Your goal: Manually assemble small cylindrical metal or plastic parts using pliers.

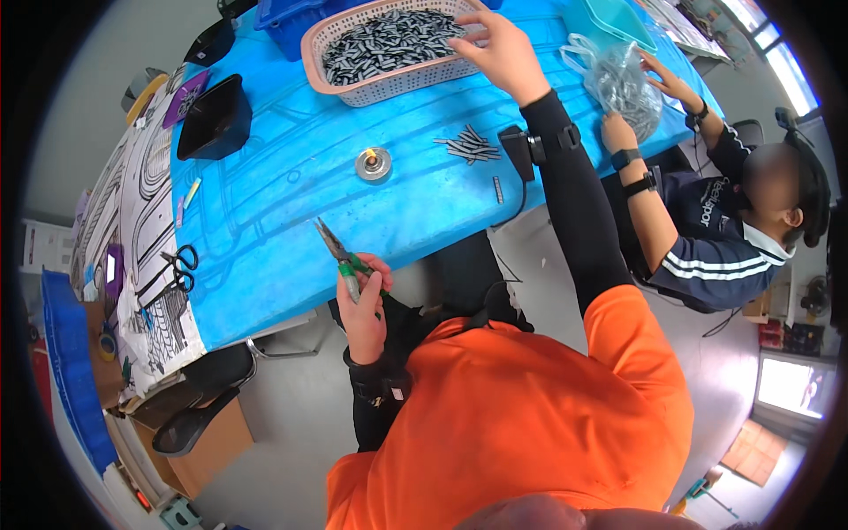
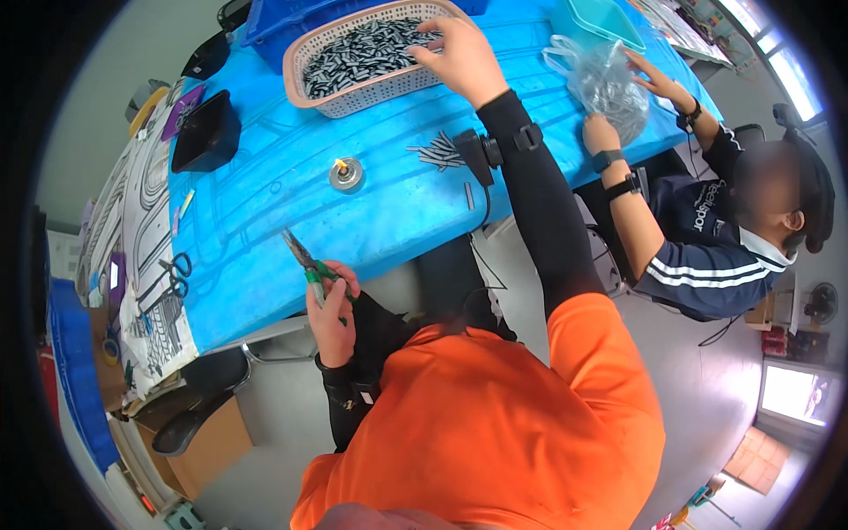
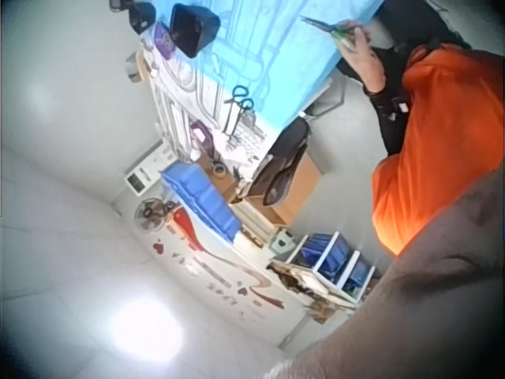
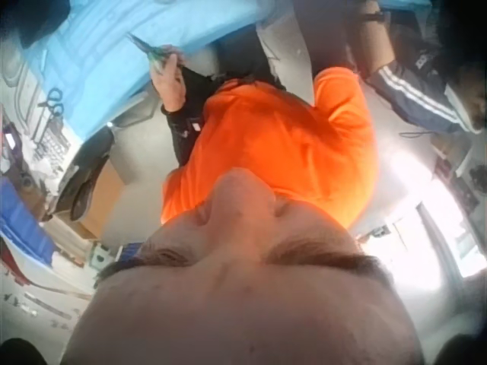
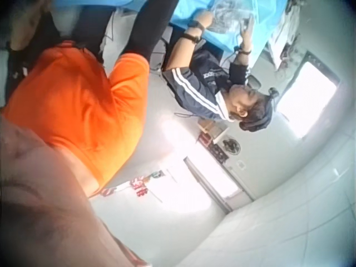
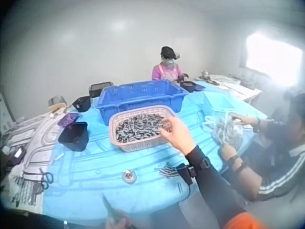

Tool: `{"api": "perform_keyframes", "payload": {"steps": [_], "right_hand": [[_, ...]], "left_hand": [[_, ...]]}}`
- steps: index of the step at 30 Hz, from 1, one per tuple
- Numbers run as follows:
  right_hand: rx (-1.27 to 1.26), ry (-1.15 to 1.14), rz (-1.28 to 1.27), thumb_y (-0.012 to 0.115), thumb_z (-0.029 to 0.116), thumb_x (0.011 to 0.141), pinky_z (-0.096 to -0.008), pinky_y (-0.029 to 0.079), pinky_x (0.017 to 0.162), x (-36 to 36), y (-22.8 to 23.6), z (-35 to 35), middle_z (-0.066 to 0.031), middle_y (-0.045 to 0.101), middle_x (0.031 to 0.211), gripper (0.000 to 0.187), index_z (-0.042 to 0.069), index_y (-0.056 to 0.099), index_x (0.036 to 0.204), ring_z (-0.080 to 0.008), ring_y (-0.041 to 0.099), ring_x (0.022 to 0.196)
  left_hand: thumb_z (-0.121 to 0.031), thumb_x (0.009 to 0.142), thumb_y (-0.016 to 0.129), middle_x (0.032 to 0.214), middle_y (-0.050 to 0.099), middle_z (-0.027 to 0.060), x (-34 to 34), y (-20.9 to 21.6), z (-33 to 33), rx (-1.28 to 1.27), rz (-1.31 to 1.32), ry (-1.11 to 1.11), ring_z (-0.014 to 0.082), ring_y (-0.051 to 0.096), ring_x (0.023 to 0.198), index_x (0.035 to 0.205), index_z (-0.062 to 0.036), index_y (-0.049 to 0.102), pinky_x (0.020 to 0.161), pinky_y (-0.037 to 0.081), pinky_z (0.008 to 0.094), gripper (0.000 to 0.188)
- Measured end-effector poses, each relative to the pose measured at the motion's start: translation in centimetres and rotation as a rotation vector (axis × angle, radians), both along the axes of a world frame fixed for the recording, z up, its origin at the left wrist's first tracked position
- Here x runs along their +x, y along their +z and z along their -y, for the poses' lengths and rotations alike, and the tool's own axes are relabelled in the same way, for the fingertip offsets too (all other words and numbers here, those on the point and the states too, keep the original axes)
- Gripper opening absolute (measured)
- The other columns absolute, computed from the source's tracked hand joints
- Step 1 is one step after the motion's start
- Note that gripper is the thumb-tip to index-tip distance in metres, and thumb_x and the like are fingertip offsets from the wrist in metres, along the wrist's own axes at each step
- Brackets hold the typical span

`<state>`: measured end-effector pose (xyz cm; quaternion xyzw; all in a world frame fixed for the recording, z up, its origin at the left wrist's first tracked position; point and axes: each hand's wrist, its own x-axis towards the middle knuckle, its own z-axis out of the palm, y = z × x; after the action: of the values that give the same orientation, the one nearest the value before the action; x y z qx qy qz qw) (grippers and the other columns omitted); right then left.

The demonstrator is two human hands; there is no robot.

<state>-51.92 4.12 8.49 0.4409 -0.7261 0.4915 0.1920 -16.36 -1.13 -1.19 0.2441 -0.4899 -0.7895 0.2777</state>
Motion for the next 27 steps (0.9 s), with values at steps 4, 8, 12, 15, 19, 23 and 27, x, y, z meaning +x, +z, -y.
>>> {"api": "perform_keyframes", "payload": {"steps": [4, 8, 12, 15, 19, 23, 27], "right_hand": [[0.601, -0.075, 0.141, 0.071, 0.036, 0.073, -0.0405, 0.051, 0.066, -1.1, -3.7, -4.2, -0.0171, 0.065, 0.076, 0.034, 0.004, 0.066, 0.081, -0.0327, 0.065, 0.072], [0.693, -0.108, 0.286, 0.078, 0.041, 0.067, -0.0410, 0.049, 0.078, 2.8, -8.2, -7.7, -0.0186, 0.065, 0.087, 0.053, 0.001, 0.063, 0.098, -0.0338, 0.063, 0.087], [0.641, -0.379, 0.386, 0.081, 0.036, 0.064, -0.0423, 0.049, 0.077, 7.5, -9.0, -10.2, -0.0230, 0.064, 0.086, 0.056, -0.005, 0.061, 0.097, -0.0364, 0.063, 0.088], [0.801, -0.413, 0.508, 0.078, 0.028, 0.068, -0.0423, 0.051, 0.070, 10.5, -9.5, -10.1, -0.0222, 0.064, 0.075, 0.042, -0.004, 0.062, 0.089, -0.0379, 0.065, 0.076], [0.669, -0.233, 0.440, 0.074, 0.022, 0.071, -0.0413, 0.051, 0.067, 10.1, -10.2, -9.3, -0.0165, 0.064, 0.070, 0.027, 0.000, 0.064, 0.082, -0.0367, 0.064, 0.070], [0.516, -0.078, 0.440, 0.071, 0.017, 0.075, -0.0362, 0.048, 0.078, 7.0, -10.6, -8.0, -0.0171, 0.065, 0.099, 0.014, 0.007, 0.064, 0.080, -0.0322, 0.061, 0.089], [0.061, -0.073, 0.437, 0.071, 0.017, 0.080, -0.0347, 0.046, 0.083, 5.5, -12.5, -5.3, -0.0193, 0.055, 0.126, 0.016, 0.006, 0.060, 0.084, -0.0308, 0.059, 0.101]], "left_hand": [[-0.001, 0.088, 0.052, 0.093, 0.057, 0.0069, 0.8, -0.3, 0.2, -0.016, -0.021, 0.058, 0.0130, 0.051, 0.077, 0.110, -0.0012, 0.050, 0.068, 0.039, 0.0250, 0.022], [-0.005, 0.088, 0.053, 0.093, 0.054, 0.0083, 0.9, -0.9, 0.6, 0.020, -0.077, 0.056, 0.0150, 0.049, 0.079, 0.110, -0.0002, 0.050, 0.068, 0.040, 0.0273, 0.022], [-0.005, 0.088, 0.053, 0.092, 0.054, 0.0080, 0.8, -1.1, 0.7, 0.012, -0.065, 0.038, 0.0149, 0.049, 0.078, 0.109, -0.0002, 0.050, 0.068, 0.039, 0.0271, 0.022], [-0.006, 0.089, 0.054, 0.092, 0.054, 0.0080, 0.8, -1.0, 0.6, -0.005, -0.039, 0.038, 0.0148, 0.049, 0.078, 0.109, -0.0002, 0.050, 0.068, 0.039, 0.0271, 0.021], [-0.007, 0.088, 0.054, 0.092, 0.054, 0.0080, 0.3, -0.8, 0.4, -0.008, -0.074, 0.028, 0.0146, 0.049, 0.078, 0.109, -0.0002, 0.049, 0.067, 0.039, 0.0273, 0.022], [-0.006, 0.088, 0.054, 0.092, 0.054, 0.0078, 0.4, -0.5, 0.1, -0.003, -0.045, 0.004, 0.0146, 0.049, 0.078, 0.109, -0.0005, 0.050, 0.067, 0.039, 0.0274, 0.022], [-0.006, 0.088, 0.054, 0.091, 0.054, 0.0075, 0.6, -0.6, 0.0, -0.009, -0.058, 0.016, 0.0146, 0.049, 0.077, 0.109, -0.0006, 0.050, 0.067, 0.039, 0.0273, 0.023]]}}
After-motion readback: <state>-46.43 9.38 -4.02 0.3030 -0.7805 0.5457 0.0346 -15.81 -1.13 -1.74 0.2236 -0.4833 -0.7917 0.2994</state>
